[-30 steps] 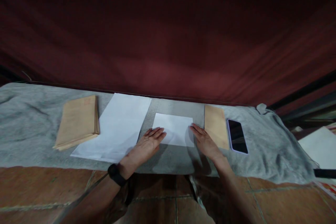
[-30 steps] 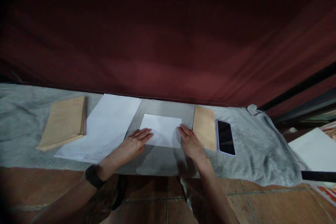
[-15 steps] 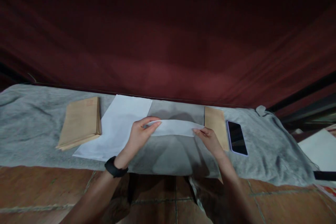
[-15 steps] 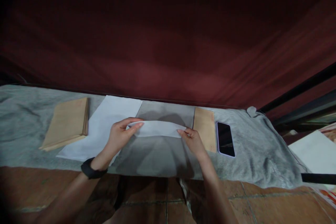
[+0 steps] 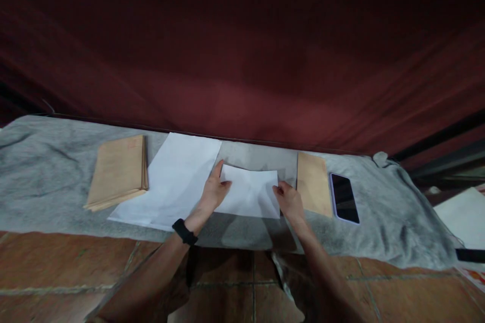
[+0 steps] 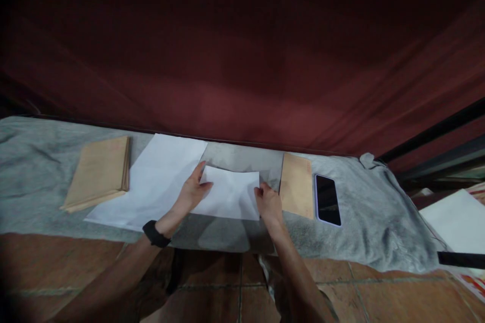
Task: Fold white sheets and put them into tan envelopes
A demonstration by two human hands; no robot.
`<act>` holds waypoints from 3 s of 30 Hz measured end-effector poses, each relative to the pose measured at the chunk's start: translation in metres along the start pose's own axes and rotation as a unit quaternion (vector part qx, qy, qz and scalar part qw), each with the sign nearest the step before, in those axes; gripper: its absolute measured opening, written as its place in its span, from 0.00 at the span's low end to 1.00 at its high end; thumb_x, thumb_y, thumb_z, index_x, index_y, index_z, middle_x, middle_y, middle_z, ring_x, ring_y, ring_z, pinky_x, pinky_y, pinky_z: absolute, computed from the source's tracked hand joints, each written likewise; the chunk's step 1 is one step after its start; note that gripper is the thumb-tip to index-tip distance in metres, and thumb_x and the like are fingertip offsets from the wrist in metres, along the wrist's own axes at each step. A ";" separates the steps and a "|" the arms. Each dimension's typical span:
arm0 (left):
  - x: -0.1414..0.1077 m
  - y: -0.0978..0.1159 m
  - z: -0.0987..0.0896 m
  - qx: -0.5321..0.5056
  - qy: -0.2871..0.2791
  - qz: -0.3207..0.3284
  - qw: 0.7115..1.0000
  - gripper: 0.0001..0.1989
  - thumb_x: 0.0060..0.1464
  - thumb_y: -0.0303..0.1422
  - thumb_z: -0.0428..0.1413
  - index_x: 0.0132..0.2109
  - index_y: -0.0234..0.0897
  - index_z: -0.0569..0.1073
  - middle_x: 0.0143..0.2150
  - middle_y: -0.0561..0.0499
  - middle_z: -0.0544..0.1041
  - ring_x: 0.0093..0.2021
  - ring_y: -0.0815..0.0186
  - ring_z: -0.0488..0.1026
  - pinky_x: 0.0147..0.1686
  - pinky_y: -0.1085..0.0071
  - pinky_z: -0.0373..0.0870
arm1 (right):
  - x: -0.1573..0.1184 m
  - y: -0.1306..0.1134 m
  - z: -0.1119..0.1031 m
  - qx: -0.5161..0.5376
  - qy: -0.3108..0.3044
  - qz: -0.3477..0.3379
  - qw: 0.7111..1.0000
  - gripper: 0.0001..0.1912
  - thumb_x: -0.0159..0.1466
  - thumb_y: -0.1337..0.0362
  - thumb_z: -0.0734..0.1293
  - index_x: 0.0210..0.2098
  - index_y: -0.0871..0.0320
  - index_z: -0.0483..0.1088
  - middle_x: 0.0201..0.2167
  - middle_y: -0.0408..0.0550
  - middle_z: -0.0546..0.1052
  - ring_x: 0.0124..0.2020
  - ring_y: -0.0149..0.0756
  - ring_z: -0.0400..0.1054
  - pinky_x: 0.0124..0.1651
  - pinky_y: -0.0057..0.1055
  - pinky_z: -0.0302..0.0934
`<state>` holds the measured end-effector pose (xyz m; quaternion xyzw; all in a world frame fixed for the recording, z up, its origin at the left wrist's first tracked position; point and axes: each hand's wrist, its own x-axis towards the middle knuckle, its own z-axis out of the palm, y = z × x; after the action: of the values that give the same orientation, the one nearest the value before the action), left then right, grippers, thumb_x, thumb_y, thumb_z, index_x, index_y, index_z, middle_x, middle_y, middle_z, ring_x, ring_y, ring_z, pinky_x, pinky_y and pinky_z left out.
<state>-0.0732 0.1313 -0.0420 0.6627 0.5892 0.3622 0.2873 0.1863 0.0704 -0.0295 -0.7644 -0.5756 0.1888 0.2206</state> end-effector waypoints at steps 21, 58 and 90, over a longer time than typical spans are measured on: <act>-0.035 0.028 0.017 0.277 -0.010 0.122 0.953 0.25 0.66 0.31 0.48 0.68 0.33 0.65 0.74 0.35 0.59 0.72 0.45 0.57 0.68 0.44 0.58 | -0.010 -0.019 0.009 -0.106 0.104 -0.095 0.984 0.20 0.74 0.61 0.58 0.58 0.65 0.70 0.52 0.63 0.77 0.56 0.50 0.70 0.60 0.45 0.63; -0.044 -0.009 0.018 0.352 -0.003 0.139 0.926 0.34 0.70 0.44 0.41 0.71 0.19 0.58 0.73 0.29 0.58 0.74 0.47 0.55 0.71 0.49 0.55 | -0.028 0.009 0.053 -0.196 0.139 -0.189 0.952 0.36 0.76 0.50 0.51 0.72 0.73 0.53 0.71 0.69 0.59 0.71 0.53 0.54 0.71 0.51 0.51; -0.045 0.018 0.045 0.357 -0.080 0.212 0.906 0.29 0.69 0.32 0.38 0.71 0.21 0.57 0.74 0.33 0.58 0.75 0.55 0.50 0.73 0.53 0.52 | -0.019 -0.029 0.062 -0.162 0.055 -0.228 0.958 0.29 0.77 0.57 0.51 0.71 0.66 0.57 0.73 0.60 0.58 0.73 0.48 0.52 0.73 0.49 0.46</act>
<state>-0.0284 0.0865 -0.0596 0.8570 0.4998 0.1255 -0.0062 0.1239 0.0664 -0.0643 -0.6476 -0.7444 -0.0050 0.1623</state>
